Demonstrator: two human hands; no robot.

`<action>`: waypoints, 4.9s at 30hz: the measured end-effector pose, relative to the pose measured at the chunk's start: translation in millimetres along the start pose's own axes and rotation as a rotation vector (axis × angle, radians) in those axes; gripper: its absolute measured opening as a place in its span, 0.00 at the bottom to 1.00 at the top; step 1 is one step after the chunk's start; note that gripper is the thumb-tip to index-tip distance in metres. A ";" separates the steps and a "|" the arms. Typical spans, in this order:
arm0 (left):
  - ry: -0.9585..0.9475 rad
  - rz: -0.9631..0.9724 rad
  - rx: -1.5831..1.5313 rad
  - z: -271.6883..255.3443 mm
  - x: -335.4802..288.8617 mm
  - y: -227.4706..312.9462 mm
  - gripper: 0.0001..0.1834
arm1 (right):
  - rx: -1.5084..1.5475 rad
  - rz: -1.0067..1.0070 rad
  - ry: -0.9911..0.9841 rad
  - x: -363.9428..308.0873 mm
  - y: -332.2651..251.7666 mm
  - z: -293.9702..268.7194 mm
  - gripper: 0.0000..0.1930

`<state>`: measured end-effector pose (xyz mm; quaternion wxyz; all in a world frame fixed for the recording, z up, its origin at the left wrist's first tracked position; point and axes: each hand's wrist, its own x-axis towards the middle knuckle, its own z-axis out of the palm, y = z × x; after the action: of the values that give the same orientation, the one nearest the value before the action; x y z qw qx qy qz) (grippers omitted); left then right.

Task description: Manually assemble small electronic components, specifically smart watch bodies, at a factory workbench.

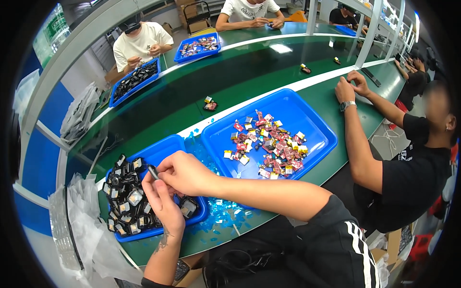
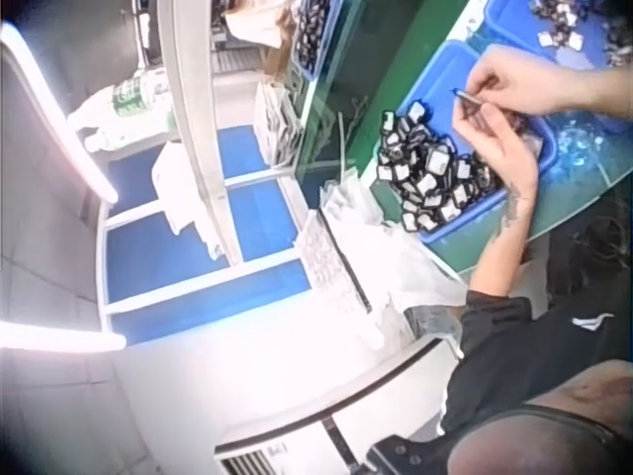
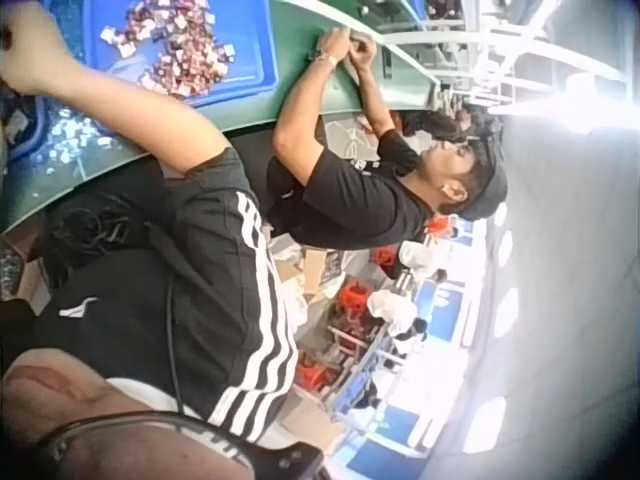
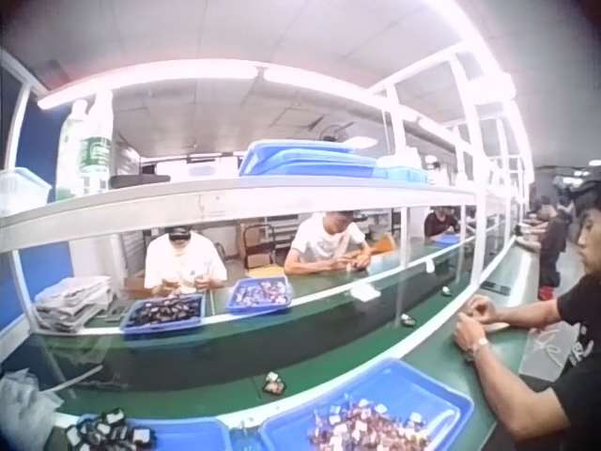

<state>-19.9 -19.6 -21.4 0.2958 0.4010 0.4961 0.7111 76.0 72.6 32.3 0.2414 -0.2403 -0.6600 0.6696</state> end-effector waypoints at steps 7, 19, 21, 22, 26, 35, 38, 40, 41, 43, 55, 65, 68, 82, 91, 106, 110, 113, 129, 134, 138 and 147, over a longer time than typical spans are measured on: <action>-0.177 -0.310 -0.156 16.3 0.8 23.7 0.20 | -0.867 -0.365 0.216 -43.2 -3.5 -27.0 0.11; -0.140 -0.529 -0.505 4.5 7.2 13.9 0.08 | -1.337 0.333 0.605 -81.0 22.6 -150.8 0.11; -0.077 -0.507 -0.509 -0.9 6.7 16.0 0.08 | -1.344 0.260 0.491 -78.3 26.3 -156.5 0.09; -0.061 -0.500 -0.502 -3.5 6.2 15.6 0.08 | -1.362 0.250 0.492 -78.8 22.2 -152.8 0.08; -0.084 -0.523 -0.423 -7.0 7.0 19.9 0.08 | -1.207 0.152 0.606 -93.9 11.8 -155.9 0.05; -0.226 -0.637 -0.387 4.1 4.3 31.6 0.16 | -0.841 -0.080 0.716 -118.3 -7.1 -142.6 0.05; -0.226 -0.573 -0.389 8.3 2.2 32.5 0.17 | -0.867 -0.233 0.891 -118.2 1.5 -147.7 0.03; -0.265 -0.537 -0.305 3.6 2.5 26.6 0.17 | -1.008 -0.195 0.673 -122.1 4.9 -139.5 0.04; -0.304 -0.499 -0.223 1.3 2.5 24.6 0.16 | -0.949 -0.134 0.582 -124.3 7.6 -138.3 0.04; -0.303 -0.497 -0.176 1.8 1.4 27.9 0.14 | -0.802 -0.137 0.826 -127.8 13.1 -150.1 0.05; -0.547 0.080 0.365 15.2 -13.3 28.7 0.19 | -0.093 -0.072 0.400 -128.9 4.4 -45.9 0.04; -0.541 0.155 0.359 7.6 -15.2 24.3 0.08 | 0.101 0.065 0.244 -118.2 7.5 -38.6 0.04; -0.573 0.161 0.360 8.0 -13.9 24.6 0.07 | 0.095 0.148 0.141 -115.5 7.1 -45.9 0.05; -0.575 -0.052 0.327 6.5 -8.4 31.9 0.06 | -0.140 0.078 0.172 -112.2 -5.7 -46.1 0.05; -0.591 0.033 0.320 7.3 -9.6 25.9 0.07 | -0.068 0.162 0.004 -108.9 -4.6 -50.6 0.04; -0.336 -0.167 0.081 7.0 -12.7 14.1 0.05 | -0.574 -0.183 0.398 -89.3 5.4 -36.2 0.04; -0.363 -0.156 0.103 5.1 -14.2 13.6 0.06 | -0.492 -0.325 0.261 -84.5 8.5 -26.9 0.07; -0.416 -0.187 -0.010 7.7 -8.6 22.2 0.13 | -0.304 -0.293 0.499 -84.2 10.9 -27.0 0.07; -0.445 -0.291 -0.240 2.5 -6.1 23.4 0.22 | -0.689 -0.171 0.322 -78.8 -18.2 -15.5 0.06; -0.452 -0.196 -0.159 2.4 -9.4 20.1 0.24 | -0.677 -0.219 0.360 -76.7 -18.1 -14.5 0.05; -0.440 -0.281 -0.257 5.0 -10.0 20.6 0.23 | -0.656 -0.242 0.360 -75.7 -15.3 -14.6 0.05; -0.457 -0.207 -0.111 4.6 -13.0 23.6 0.23 | -0.676 -0.328 0.381 -74.8 -15.1 -19.1 0.07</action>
<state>-9.9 -36.0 -1.9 0.4929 0.4816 0.4151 0.5940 145.8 39.5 47.4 0.3702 -0.3173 -0.8156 0.3114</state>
